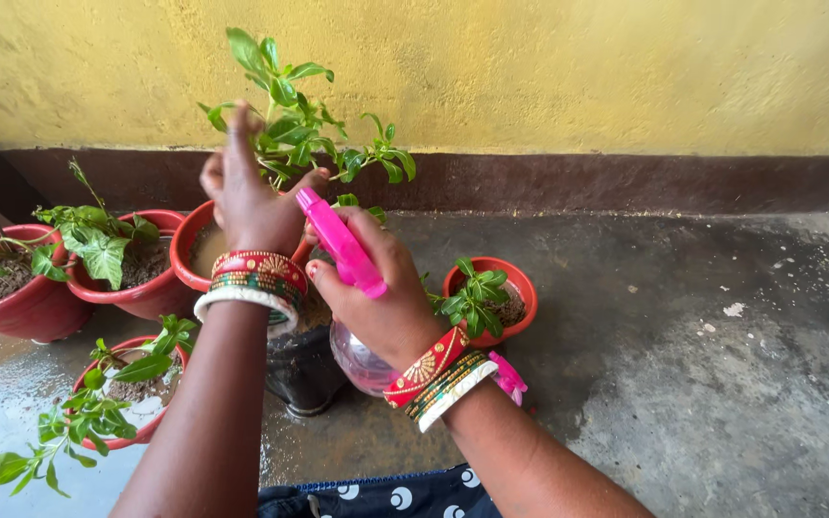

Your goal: The person uses a spray bottle to apply water to the leaves and stems of several potted plants on the floor.

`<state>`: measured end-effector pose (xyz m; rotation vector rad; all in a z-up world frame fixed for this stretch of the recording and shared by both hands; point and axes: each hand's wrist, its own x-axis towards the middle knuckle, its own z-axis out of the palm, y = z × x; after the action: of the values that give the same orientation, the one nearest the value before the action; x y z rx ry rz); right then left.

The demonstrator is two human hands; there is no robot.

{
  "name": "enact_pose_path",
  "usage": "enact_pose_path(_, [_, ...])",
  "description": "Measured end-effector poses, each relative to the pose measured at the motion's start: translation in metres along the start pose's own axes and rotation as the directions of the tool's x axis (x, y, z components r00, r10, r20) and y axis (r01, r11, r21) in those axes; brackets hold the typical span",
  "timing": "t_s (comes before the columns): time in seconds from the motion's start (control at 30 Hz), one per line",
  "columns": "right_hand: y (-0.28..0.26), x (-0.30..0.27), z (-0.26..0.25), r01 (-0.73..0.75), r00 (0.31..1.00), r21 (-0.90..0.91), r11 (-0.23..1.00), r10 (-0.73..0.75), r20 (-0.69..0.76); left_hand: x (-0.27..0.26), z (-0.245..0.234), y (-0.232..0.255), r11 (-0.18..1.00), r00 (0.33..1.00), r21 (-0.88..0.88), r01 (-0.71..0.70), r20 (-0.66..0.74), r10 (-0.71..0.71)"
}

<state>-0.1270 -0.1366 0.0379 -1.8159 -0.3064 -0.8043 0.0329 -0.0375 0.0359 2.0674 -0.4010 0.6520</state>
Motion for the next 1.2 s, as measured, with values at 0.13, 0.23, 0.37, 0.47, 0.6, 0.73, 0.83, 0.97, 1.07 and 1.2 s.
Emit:
enact_pose_path(0.13, [-0.002,0.0,0.001,0.004,1.0,0.018,1.0,-0.004,0.004,-0.002,-0.006,0.007,0.997,0.995,0.072,0.032,0.094,-0.039])
enact_pose_path(0.23, [-0.006,0.001,0.002,0.01,1.0,0.007,1.0,-0.01,0.0,-0.017,-0.011,0.003,0.992,0.994,0.104,0.068,0.082,-0.077])
enact_pose_path(0.37, [-0.013,0.0,-0.001,0.009,1.0,0.011,1.0,-0.009,0.018,-0.046,-0.027,-0.019,0.998,0.999,0.04,-0.045,0.011,0.045])
enact_pose_path(0.47, [-0.013,0.002,-0.001,-0.012,0.999,0.013,1.0,0.011,0.04,-0.055,-0.03,-0.037,0.997,0.997,0.025,-0.071,0.011,0.071])
enact_pose_path(0.6, [-0.01,0.001,-0.004,0.03,0.999,-0.002,1.0,-0.03,0.021,-0.058,-0.016,-0.049,0.995,0.996,0.06,-0.081,-0.02,0.082])
enact_pose_path(0.73, [-0.009,-0.002,-0.008,0.013,1.0,0.032,0.999,-0.013,0.002,-0.027,-0.004,-0.046,0.972,0.948,0.032,-0.231,-0.216,0.233])
enact_pose_path(0.83, [-0.009,0.0,-0.013,0.019,1.0,-0.073,0.997,-0.019,-0.005,0.007,-0.004,-0.033,0.975,0.956,0.048,-0.217,-0.193,0.222])
enact_pose_path(0.97, [-0.007,0.001,-0.017,-0.005,1.0,-0.037,0.999,0.005,-0.012,0.025,0.002,-0.022,1.0,0.996,0.01,-0.023,0.084,0.022])
enact_pose_path(1.07, [-0.006,0.002,-0.016,-0.007,1.0,-0.026,1.0,0.007,-0.019,0.014,0.008,-0.023,1.0,0.996,0.017,-0.01,0.084,0.008])
enact_pose_path(1.2, [-0.01,0.002,-0.011,-0.025,1.0,-0.03,0.999,0.025,-0.01,-0.016,-0.002,-0.029,0.999,0.999,-0.026,-0.041,-0.026,0.04])
